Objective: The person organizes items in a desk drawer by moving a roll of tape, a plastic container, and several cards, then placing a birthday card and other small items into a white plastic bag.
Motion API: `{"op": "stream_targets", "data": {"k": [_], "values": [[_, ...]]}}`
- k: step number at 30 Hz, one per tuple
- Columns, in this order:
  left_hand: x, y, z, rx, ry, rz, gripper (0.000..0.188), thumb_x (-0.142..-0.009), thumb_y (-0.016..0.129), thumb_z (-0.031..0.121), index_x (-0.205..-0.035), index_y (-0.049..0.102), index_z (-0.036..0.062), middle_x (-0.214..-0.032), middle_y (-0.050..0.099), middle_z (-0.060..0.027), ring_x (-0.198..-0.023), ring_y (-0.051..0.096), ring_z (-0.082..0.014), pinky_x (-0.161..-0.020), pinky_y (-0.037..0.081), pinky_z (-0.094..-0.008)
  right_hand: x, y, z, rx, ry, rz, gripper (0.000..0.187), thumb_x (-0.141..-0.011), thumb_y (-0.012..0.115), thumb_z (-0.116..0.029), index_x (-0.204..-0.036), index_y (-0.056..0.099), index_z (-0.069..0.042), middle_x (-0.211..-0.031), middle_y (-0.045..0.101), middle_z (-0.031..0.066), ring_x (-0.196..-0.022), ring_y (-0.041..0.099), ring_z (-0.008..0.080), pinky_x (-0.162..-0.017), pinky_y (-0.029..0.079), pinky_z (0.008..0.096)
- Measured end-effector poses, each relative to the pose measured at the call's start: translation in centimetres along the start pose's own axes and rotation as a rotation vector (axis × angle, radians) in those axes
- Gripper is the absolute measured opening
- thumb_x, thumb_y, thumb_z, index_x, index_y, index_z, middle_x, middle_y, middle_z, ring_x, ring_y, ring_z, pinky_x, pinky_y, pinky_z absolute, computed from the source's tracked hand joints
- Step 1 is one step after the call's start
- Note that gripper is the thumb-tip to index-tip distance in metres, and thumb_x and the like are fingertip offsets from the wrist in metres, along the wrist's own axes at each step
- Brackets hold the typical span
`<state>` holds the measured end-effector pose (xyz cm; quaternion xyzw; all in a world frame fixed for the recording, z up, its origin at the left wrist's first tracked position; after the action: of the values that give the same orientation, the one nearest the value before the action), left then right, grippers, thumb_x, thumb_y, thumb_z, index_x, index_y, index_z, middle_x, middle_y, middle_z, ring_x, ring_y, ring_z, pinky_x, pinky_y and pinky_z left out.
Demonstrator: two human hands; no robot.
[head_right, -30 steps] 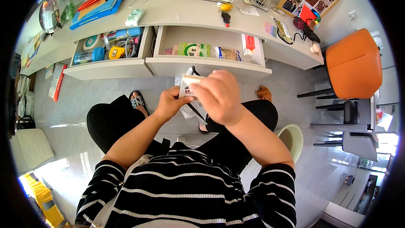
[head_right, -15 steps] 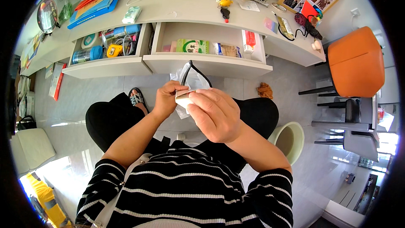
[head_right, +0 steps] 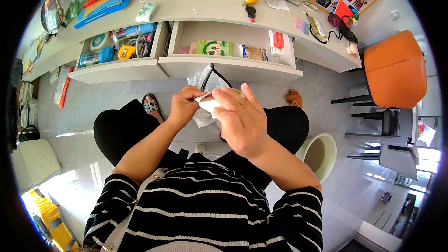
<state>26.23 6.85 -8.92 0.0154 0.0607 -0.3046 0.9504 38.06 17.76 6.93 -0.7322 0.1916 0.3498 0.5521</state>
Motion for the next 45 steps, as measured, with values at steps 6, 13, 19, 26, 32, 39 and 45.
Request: {"op": "stream_targets", "data": {"k": [6,13,19,26,32,39,45], "values": [[0.2,0.4,0.3,-0.008,-0.081,-0.064,0.016,-0.07,0.079,0.01,-0.081,0.071,0.0039,-0.077,0.06,-0.0032,-0.068,0.053,-0.0113,-0.06,0.042,-0.0257,-0.3,0.0,1.0,-0.067,0.112,0.005,0.021,-0.071,0.067,0.003,-0.087,0.055,-0.003,-0.102,0.066,0.0129,-0.093,0.065,0.0276,-0.098,0.038,0.0478],[0.2,0.4,-0.4,0.005,-0.076,-0.059,0.015,-0.07,0.079,0.01,-0.081,0.07,0.0032,-0.077,0.06,-0.0036,-0.068,0.053,-0.0113,-0.06,0.043,-0.0256,-1.2,-0.4,1.2,-0.116,0.206,-0.015,0.015,-0.077,0.066,0.0,-0.09,0.059,-0.004,-0.099,0.065,0.0106,-0.089,0.063,0.0268,-0.095,0.04,0.0462],[0.4,1.0,0.9,-0.011,-0.209,-0.233,0.019,-0.071,0.079,0.012,-0.084,0.07,0.0021,-0.077,0.059,-0.0043,-0.068,0.052,-0.0102,-0.06,0.043,-0.0252,-1.3,0.5,6.3,-0.324,0.621,-0.007,0.011,-0.088,0.058,-0.008,-0.095,0.063,-0.002,-0.087,0.061,0.0105,-0.076,0.059,0.0204,-0.068,0.046,0.0289],[0.6,1.5,0.2,0.024,-0.217,-0.293,0.021,-0.072,0.079,0.015,-0.083,0.07,0.0001,-0.075,0.058,-0.0041,-0.067,0.051,-0.0108,-0.06,0.042,-0.027,0.7,2.6,10.8,-0.433,0.914,-0.116,0.019,-0.087,0.06,-0.015,-0.101,0.066,-0.002,-0.094,0.062,0.0082,-0.079,0.059,0.0143,-0.068,0.046,0.0255],[0.4,0.8,-1.4,-0.047,-0.239,-0.084,0.02,-0.072,0.078,0.016,-0.081,0.07,0.0002,-0.074,0.059,-0.0055,-0.067,0.052,-0.013,-0.06,0.042,-0.0285,0.1,1.6,8.0,-0.52,0.7,-0.061,0.022,-0.081,0.066,-0.007,-0.102,0.065,-0.001,-0.095,0.064,0.0099,-0.085,0.062,0.0175,-0.071,0.048,0.0273],[0.2,0.7,0.1,-0.113,-0.099,0.0,0.013,-0.073,0.075,0.007,-0.083,0.07,-0.0006,-0.079,0.059,-0.004,-0.071,0.052,-0.0119,-0.062,0.041,-0.0242,-0.5,-0.3,6.0,-0.374,0.496,-0.07,0.013,-0.082,0.064,-0.003,-0.094,0.065,-0.002,-0.091,0.067,0.0096,-0.082,0.063,0.0245,-0.072,0.05,0.0303],[0.2,0.4,0.2,-0.213,0.027,0.078,0.018,-0.068,0.079,0.009,-0.084,0.072,0.0048,-0.079,0.059,-0.0056,-0.065,0.055,-0.014,-0.056,0.044,-0.0258,-0.7,-0.9,5.3,-0.363,0.4,-0.115,0.01,-0.084,0.062,-0.004,-0.093,0.067,-0.002,-0.098,0.066,0.0107,-0.089,0.061,0.024,-0.074,0.049,0.0307]]}}
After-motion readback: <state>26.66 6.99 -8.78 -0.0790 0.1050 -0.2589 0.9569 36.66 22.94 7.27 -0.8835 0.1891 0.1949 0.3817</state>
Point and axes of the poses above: each hand's wrist, its own x-axis away from the middle knuckle, its own y-axis out of the palm, z = x × y, the point moved 3 cm from there along -x, towards the middle knuckle
